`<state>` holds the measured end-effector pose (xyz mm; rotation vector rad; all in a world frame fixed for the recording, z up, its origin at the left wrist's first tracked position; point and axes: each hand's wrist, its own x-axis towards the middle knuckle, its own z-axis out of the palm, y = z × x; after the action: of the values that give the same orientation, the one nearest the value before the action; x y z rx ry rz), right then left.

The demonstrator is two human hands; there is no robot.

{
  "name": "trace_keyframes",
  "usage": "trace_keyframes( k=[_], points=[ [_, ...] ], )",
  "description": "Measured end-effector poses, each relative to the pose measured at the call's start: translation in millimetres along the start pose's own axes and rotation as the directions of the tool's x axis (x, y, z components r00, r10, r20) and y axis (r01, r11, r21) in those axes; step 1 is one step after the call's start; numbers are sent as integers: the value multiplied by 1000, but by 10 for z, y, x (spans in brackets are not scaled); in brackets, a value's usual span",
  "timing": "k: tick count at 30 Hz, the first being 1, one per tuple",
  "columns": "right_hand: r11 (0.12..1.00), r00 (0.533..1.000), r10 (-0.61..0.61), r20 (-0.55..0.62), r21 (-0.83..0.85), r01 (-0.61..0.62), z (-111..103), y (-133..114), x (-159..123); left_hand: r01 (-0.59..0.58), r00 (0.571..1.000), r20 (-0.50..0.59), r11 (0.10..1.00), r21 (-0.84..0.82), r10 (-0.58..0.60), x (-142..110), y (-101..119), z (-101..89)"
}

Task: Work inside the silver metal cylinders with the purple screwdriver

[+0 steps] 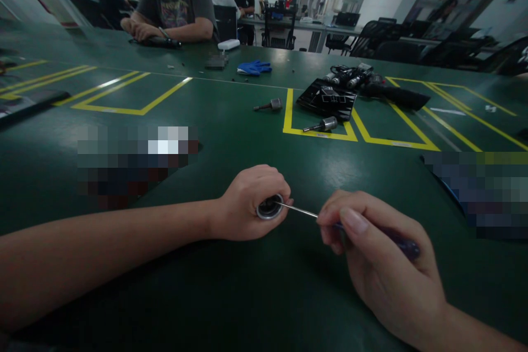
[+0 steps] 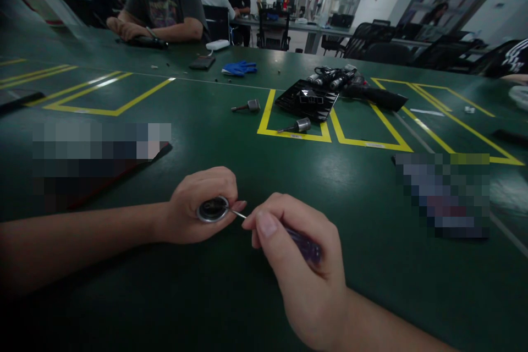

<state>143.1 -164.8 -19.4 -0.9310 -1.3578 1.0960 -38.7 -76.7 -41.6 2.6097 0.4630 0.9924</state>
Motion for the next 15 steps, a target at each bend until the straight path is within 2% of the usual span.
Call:
trace_keyframes(
  k=[6,11,15],
  points=[
    [997,996,-67,51,-25,68,9,-52,-12,4,1000,5,999,35,-4,-2,-5,17],
    [985,987,-105,120,-122,120,43,-63,17,15,1000,1,1000,20,-15,8,-3,21],
    [979,985,-140,101,-135,153,54,-70,8,6,1000,-13,1000,8,-6,9,2,18]
  ],
)
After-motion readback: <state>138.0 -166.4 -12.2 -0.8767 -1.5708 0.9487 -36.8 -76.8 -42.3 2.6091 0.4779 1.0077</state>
